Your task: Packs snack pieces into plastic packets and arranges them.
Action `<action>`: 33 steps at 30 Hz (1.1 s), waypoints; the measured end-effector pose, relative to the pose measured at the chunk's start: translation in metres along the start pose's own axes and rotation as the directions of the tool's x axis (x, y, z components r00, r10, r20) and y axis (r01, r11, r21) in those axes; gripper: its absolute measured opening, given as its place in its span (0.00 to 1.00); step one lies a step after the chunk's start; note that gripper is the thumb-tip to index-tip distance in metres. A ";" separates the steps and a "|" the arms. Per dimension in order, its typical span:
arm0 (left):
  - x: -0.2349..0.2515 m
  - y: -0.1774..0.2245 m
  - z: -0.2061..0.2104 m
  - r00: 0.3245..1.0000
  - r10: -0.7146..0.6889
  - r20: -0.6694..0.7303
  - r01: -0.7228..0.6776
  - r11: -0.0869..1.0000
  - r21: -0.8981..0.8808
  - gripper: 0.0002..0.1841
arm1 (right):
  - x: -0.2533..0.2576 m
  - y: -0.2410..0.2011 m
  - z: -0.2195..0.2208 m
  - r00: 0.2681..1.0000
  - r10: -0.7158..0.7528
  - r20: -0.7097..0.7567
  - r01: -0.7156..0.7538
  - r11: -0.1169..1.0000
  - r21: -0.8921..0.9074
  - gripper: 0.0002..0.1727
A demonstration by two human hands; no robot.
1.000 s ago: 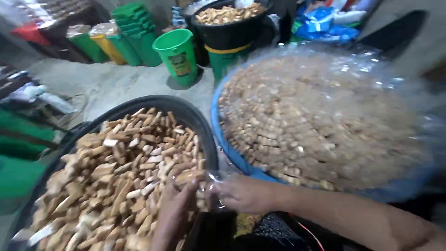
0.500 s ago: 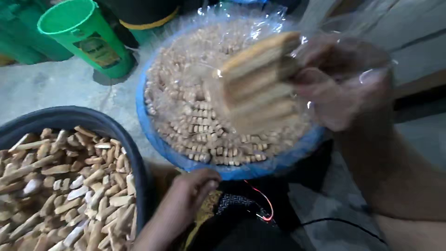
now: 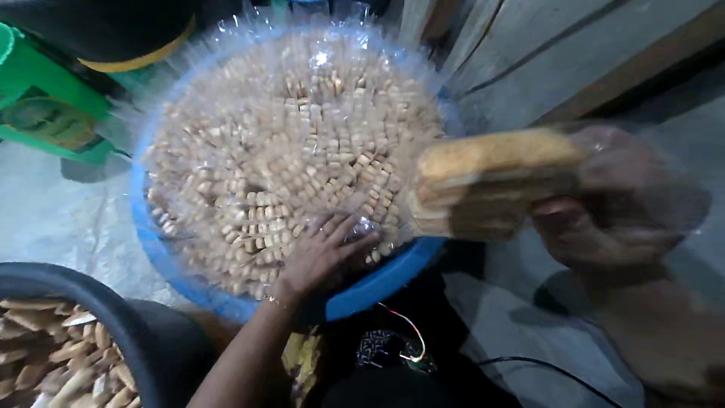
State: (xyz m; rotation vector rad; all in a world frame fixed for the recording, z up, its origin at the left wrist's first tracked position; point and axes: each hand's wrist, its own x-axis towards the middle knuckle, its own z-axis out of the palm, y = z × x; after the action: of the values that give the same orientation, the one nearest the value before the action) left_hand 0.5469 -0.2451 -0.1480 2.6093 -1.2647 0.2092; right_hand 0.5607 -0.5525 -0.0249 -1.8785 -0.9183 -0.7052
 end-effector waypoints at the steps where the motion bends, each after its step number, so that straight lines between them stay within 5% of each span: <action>1: -0.002 -0.001 0.002 1.000 -0.019 0.010 0.018 1.000 0.013 0.27 | -0.006 0.001 -0.001 0.999 -0.032 0.005 0.032 0.996 -0.083 0.08; 3: -0.005 0.003 0.002 0.999 -0.047 0.019 0.047 0.999 0.005 0.26 | -0.013 0.003 -0.004 0.996 -0.042 -0.075 0.025 0.977 -0.213 0.07; 7: 0.001 0.044 -0.015 0.975 0.084 -0.208 -0.093 0.995 -0.034 0.09 | -0.012 0.011 -0.015 0.951 0.032 -0.308 -0.126 0.948 -0.291 0.12; 10: 0.030 0.078 -0.011 0.932 0.358 -0.054 -0.360 0.932 -0.046 0.12 | -0.005 0.014 -0.006 0.931 0.066 -0.358 -0.138 0.974 -0.179 0.08; 13: 0.065 0.062 0.011 0.962 0.265 0.067 -0.269 0.961 0.061 0.20 | -0.001 0.011 -0.006 0.975 0.009 -0.220 -0.044 0.987 -0.155 0.09; 16: 0.072 0.036 0.025 0.995 0.088 -0.052 -0.093 0.991 -0.100 0.19 | -0.005 0.010 -0.017 0.997 -0.022 0.069 0.027 0.997 -0.068 0.08; 19: 0.071 0.024 0.025 0.998 -0.058 0.029 0.063 0.973 -0.223 0.21 | -0.027 0.022 -0.004 0.963 -0.003 0.269 0.001 1.000 0.008 0.10; 22: 0.075 0.015 0.017 0.986 -0.019 0.167 0.067 0.957 -0.282 0.27 | -0.060 0.034 0.016 0.884 -0.005 0.468 -0.002 1.000 0.016 0.13; 27: 0.075 0.012 0.018 0.983 -0.011 0.186 0.052 0.974 -0.220 0.20 | -0.057 0.035 0.030 0.627 0.067 0.776 0.036 0.993 -0.116 0.10; 30: 0.074 0.013 0.016 0.979 -0.016 0.201 0.062 0.973 -0.220 0.18 | -0.015 0.014 0.042 0.261 0.291 0.920 -0.034 0.956 -0.292 0.13; 33: 0.073 0.014 0.013 0.967 -0.045 0.252 0.101 0.972 -0.214 0.18 | 0.019 -0.015 0.076 -0.142 0.461 0.876 0.045 0.887 -0.460 0.16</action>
State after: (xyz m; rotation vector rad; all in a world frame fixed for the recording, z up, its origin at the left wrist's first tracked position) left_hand 0.5810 -0.3120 -0.1414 2.5346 -1.1826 -0.2657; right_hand 0.5666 -0.4738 -0.0356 -2.7327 -1.2949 1.2872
